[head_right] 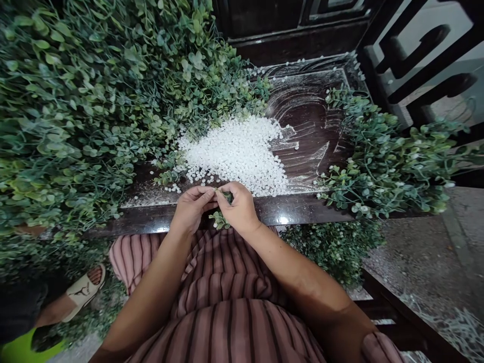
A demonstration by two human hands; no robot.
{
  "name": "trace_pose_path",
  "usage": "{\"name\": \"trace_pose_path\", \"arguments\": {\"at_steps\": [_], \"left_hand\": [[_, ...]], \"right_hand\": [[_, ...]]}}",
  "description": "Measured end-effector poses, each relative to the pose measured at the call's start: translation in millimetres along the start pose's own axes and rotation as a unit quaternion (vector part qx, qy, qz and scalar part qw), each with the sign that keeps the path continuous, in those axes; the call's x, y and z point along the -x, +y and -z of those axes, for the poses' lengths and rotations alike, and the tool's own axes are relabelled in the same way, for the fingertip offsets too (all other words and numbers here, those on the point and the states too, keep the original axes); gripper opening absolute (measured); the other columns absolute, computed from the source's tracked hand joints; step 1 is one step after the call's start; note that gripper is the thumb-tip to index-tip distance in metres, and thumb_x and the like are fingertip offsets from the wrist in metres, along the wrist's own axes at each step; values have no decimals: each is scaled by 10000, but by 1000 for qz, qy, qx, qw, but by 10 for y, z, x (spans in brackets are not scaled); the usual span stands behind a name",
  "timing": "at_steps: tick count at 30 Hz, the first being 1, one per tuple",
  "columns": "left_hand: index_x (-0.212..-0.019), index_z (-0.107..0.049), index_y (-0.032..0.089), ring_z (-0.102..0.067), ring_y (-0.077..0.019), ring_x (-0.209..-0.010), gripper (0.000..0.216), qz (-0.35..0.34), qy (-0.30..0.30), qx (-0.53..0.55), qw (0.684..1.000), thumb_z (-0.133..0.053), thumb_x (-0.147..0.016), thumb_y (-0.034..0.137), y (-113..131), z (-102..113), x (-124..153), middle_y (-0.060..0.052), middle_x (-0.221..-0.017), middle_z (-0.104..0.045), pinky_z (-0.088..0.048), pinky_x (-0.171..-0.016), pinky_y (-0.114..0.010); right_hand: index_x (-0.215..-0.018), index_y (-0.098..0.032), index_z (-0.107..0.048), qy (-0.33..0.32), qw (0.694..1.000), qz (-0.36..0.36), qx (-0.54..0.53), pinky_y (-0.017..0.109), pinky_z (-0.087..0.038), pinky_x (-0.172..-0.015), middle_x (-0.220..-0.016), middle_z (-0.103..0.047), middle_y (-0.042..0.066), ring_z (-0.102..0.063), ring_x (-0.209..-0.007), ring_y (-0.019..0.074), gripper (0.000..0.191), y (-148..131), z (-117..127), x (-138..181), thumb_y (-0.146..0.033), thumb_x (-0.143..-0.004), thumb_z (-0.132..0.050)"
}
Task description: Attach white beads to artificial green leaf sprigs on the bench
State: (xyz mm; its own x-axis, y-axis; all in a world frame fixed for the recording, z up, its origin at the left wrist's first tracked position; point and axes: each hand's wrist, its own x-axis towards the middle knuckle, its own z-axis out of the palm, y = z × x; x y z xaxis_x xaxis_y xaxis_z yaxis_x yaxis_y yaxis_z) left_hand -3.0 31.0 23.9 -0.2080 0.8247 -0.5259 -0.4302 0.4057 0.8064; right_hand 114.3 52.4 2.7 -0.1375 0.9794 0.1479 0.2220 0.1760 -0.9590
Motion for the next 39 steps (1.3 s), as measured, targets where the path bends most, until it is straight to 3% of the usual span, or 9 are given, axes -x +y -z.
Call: {"name": "trace_pose_path", "arguments": {"at_steps": [17, 20, 23, 25, 29, 32, 35, 39], "left_hand": [[-617, -615, 131, -612, -106, -592, 340, 19, -64, -51, 996, -815, -453, 352, 75, 33, -50, 6, -612, -642, -537, -576, -242], [-685, -636, 144, -621, -110, -649, 324, -1, -43, -35, 998, -794, -504, 362, 72, 68, -23, 1, -675, -655, -532, -634, -251], [-820, -650, 170, -626, -121, -726, 353, -38, 16, -32, 999, -744, -579, 409, 66, 137, 67, -18, -791, -671, -516, -667, -251], [-866, -653, 174, -617, -123, -747, 362, -66, 37, -69, 995, -721, -606, 417, 49, 169, 144, -34, -839, -672, -499, -678, -245], [-870, -678, 175, -580, -116, -720, 324, -112, 4, -189, 976, -744, -571, 283, -28, 111, 235, -29, -803, -660, -464, -686, -232], [-818, -686, 169, -548, -102, -642, 238, -113, 6, -220, 969, -711, -589, 225, -73, 36, 201, -10, -729, -643, -445, -646, -229], [-740, -672, 152, -537, -92, -597, 165, -89, 25, -174, 980, -698, -597, 229, -61, 40, 127, 1, -668, -636, -444, -626, -226], [-706, -665, 149, -536, -82, -583, 169, -90, 35, -111, 989, -715, -569, 234, -23, 96, 72, 13, -626, -627, -439, -605, -211]], "right_hand": [[-653, -178, -542, -17, 999, -29, -23, 284, -451, -624, -652, -595, 22, -563, -626, 146, 115, -43, 14, 22, -234, -751, -520], [-674, -180, -543, -15, 998, -37, -40, 284, -456, -639, -668, -593, 21, -566, -649, 149, 123, -55, -16, -19, -267, -759, -526], [-703, -183, -532, -4, 996, -59, -70, 303, -461, -673, -697, -593, 28, -568, -685, 161, 133, -17, -35, -57, -298, -768, -530], [-720, -185, -523, 13, 994, -76, -83, 315, -460, -689, -712, -585, 29, -566, -695, 165, 131, 29, -42, -72, -305, -771, -531], [-733, -187, -512, 40, 995, -75, -53, 316, -443, -709, -722, -553, 22, -539, -713, 161, 102, 77, -58, -92, -284, -762, -526], [-731, -190, -498, 53, 996, -63, -33, 310, -423, -718, -723, -524, 14, -508, -717, 153, 90, 40, -42, -114, -274, -748, -524], [-768, -190, -496, 20, 994, -85, -60, 285, -418, -658, -698, -492, -3, -477, -659, 135, 127, -20, 25, -129, -303, -734, -543], [-873, -193, -532, -95, 983, -116, -105, 245, -402, -577, -689, -483, -27, -442, -588, 106, 241, -81, 107, -92, -329, -690, -609]]}}
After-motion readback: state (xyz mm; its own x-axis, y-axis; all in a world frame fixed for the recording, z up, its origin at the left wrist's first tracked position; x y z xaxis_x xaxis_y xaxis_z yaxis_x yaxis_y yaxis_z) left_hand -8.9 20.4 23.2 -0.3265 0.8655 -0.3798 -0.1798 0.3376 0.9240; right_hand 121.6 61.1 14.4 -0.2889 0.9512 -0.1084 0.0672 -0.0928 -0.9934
